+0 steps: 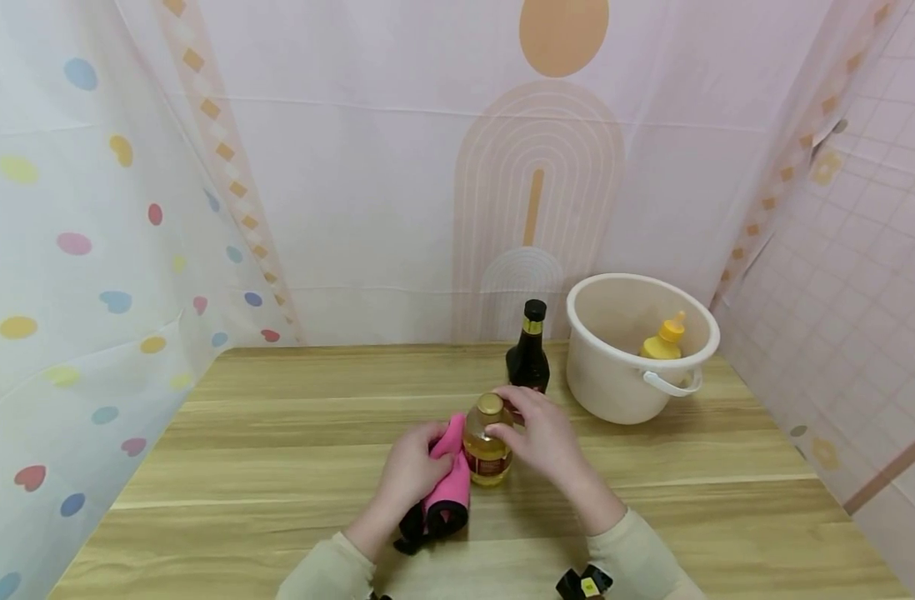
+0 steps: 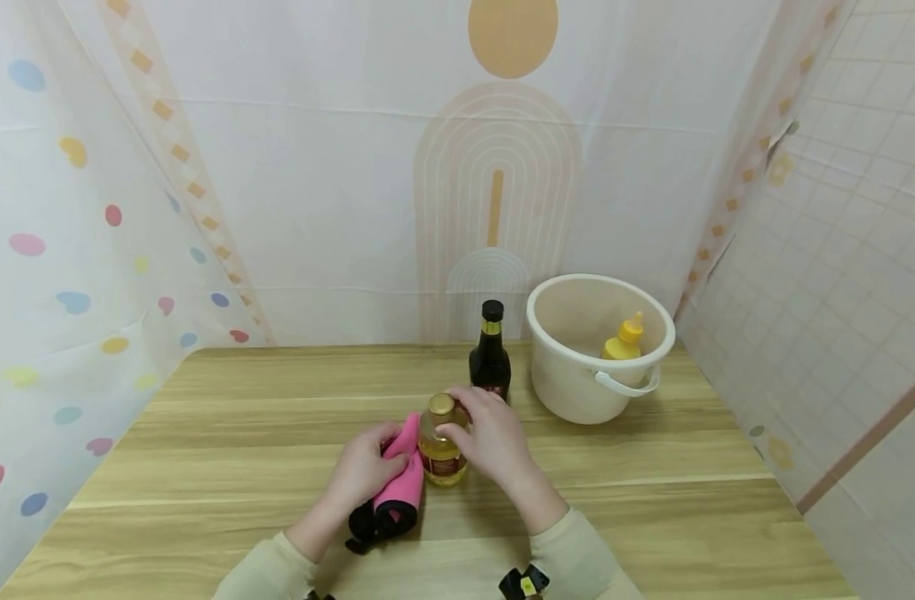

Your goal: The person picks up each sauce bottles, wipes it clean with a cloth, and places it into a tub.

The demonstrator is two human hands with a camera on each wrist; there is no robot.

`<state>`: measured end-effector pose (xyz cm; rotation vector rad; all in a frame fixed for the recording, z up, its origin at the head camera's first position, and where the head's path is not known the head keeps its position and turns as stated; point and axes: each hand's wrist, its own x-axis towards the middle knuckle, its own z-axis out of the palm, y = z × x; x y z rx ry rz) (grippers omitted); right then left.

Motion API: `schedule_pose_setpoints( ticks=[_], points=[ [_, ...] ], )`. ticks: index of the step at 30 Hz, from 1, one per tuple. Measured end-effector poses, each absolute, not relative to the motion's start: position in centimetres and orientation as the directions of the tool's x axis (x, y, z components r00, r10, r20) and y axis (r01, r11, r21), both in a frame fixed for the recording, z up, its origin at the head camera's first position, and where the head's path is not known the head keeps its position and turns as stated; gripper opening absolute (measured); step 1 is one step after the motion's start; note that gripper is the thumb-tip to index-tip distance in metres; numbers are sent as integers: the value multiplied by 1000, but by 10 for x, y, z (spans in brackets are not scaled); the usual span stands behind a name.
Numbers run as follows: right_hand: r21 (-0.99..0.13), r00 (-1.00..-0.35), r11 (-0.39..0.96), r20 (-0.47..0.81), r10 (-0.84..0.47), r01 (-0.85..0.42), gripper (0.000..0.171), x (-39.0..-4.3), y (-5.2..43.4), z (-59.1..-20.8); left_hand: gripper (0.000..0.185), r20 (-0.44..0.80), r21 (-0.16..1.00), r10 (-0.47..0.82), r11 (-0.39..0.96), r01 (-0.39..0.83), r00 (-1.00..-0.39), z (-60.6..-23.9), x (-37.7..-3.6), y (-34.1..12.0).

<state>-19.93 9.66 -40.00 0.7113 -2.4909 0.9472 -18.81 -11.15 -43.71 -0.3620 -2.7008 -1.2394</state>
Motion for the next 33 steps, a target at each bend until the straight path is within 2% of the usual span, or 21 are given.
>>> schedule_pose_setpoints(
  ticks=[8,16,23,28,31,33],
  points=[
    [-494,-795,646,514,-323,-582,39,-200,95,-400,33,296,555,242,744,373,-924,-439,-192,-112],
    [-494,-794,646,515,-323,-582,39,-199,95,-400,33,314,439,309,791,426,-898,-437,-194,-113],
    [-496,-796,645,510,-325,-581,38,-200,95,-400,35,346,344,440,762,548,-829,-434,-200,-120],
    [-504,-798,639,507,-327,-582,38,-200,96,-400,29,315,337,490,743,578,-813,-429,-203,-130],
    [-514,-802,635,503,-322,-577,38,-200,96,-400,21,313,361,459,752,551,-832,-425,-203,-136],
    [-518,-804,633,501,-321,-576,38,-200,96,-401,26,331,388,425,752,532,-842,-420,-203,-139]
  ],
)
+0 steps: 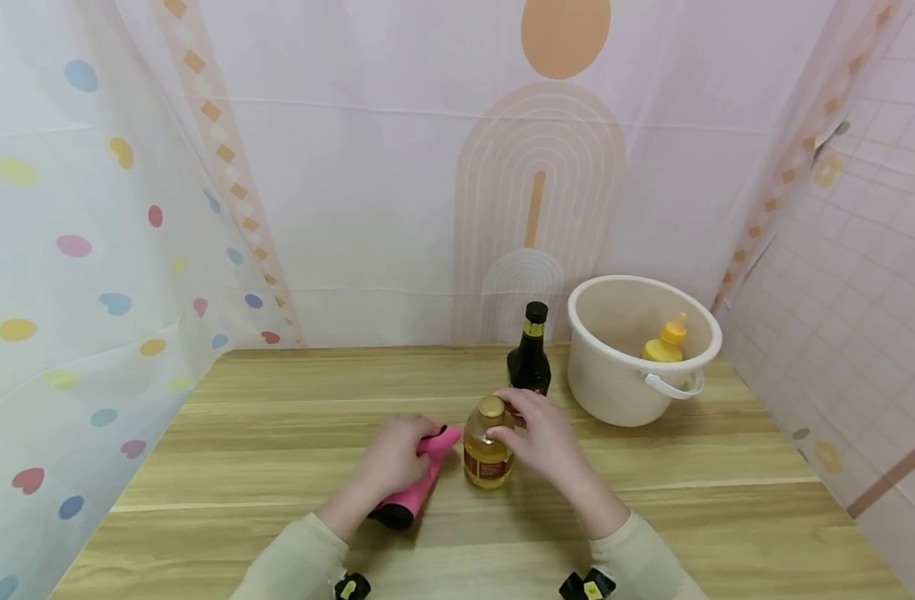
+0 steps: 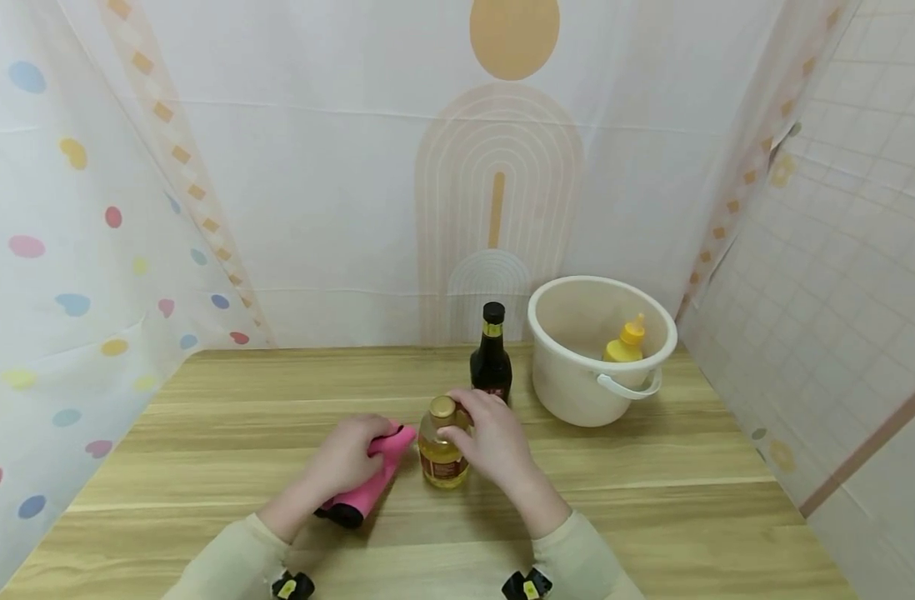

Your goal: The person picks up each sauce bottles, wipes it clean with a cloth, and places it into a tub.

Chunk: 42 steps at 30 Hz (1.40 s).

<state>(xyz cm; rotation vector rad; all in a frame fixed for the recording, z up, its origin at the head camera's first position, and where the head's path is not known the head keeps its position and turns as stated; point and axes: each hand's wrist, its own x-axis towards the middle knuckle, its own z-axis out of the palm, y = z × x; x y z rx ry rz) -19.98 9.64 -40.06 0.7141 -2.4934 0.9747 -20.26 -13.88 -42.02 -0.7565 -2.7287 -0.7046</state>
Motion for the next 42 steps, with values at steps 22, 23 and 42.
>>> schedule_pose_setpoints(
  ticks=[22,23,42],
  points=[
    [-534,-807,620,499,-317,-574,38,-200,96,-401,29,453,800,106,389,456,-885,-385,-188,-107],
    [-534,-807,622,498,-317,-573,38,-200,96,-402,29,468,789,110,396,470,-877,-387,-188,-106],
    [-506,-803,646,506,-314,-571,41,-200,97,-402,36,728,441,214,582,684,-652,-409,-184,-103]
  ],
)
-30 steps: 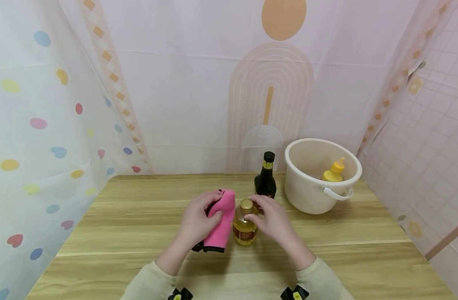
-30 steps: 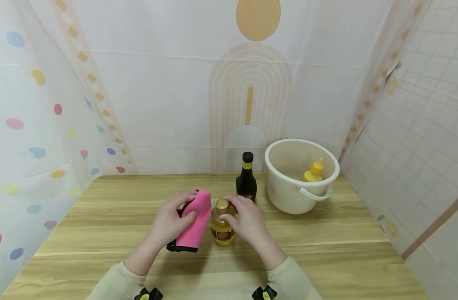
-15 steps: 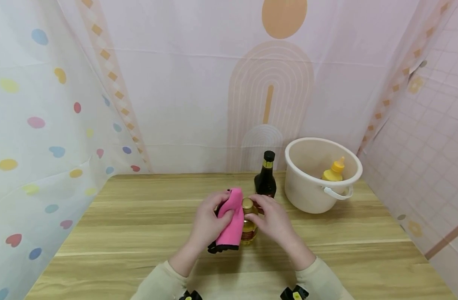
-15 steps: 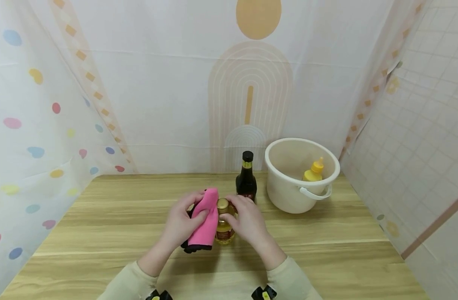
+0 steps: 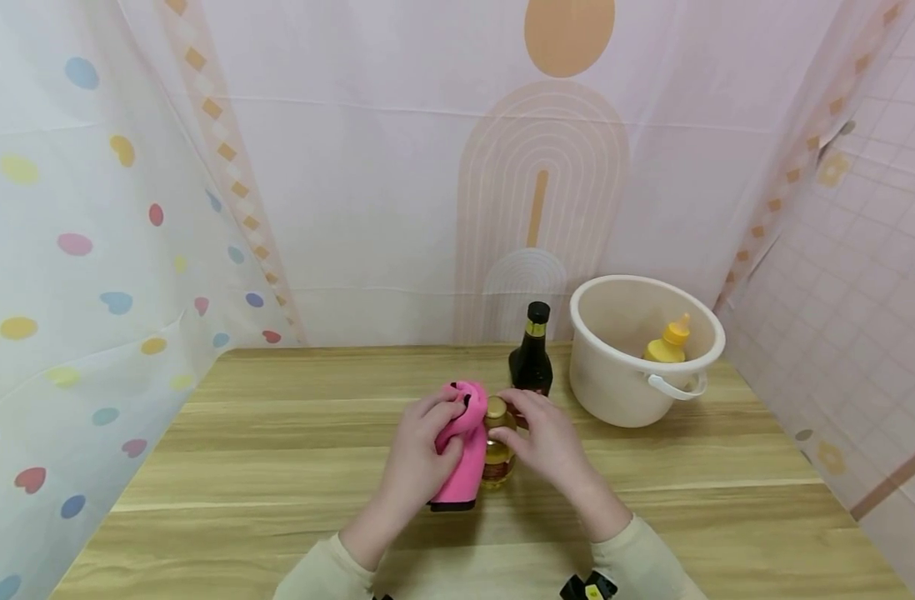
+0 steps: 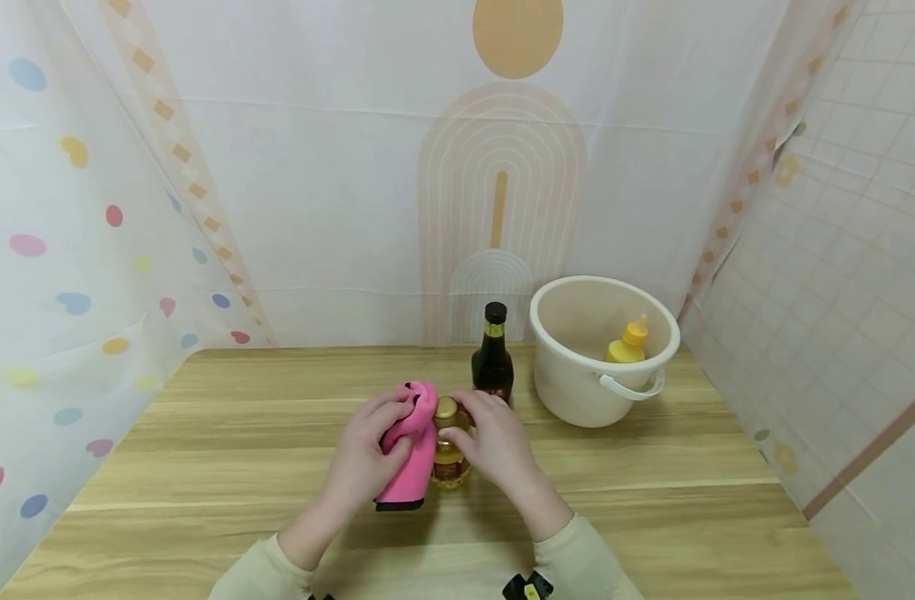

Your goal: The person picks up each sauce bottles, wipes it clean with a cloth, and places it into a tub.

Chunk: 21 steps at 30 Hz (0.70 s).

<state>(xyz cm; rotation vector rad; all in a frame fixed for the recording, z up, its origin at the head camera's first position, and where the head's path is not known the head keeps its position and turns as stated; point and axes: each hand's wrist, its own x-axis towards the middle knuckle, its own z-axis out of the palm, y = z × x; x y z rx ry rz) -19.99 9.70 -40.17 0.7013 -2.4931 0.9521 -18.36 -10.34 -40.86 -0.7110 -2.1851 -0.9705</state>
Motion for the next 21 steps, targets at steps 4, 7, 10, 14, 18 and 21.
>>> schedule_pose_setpoints(
  ticks=[4,7,10,14,18,21],
  points=[
    [-502,-804,651,504,-314,-569,42,-199,97,-401,37,742,427,216,578,696,-635,-411,-182,-105],
    [-504,-804,649,504,-316,-571,41,-199,97,-401,36,742,427,214,580,694,-635,-413,-182,-105],
    [-511,-803,640,503,-318,-574,40,-199,97,-400,36,729,448,203,580,680,-654,-413,-181,-106],
    [-523,-805,630,500,-319,-574,40,-199,97,-401,38,715,466,194,584,665,-672,-413,-180,-107],
    [-527,-806,626,498,-322,-575,39,-200,97,-401,39,730,437,201,597,673,-653,-415,-180,-108],
    [-524,-802,623,502,-325,-580,39,-200,96,-402,41,736,428,199,604,673,-647,-417,-180,-109]
  ],
)
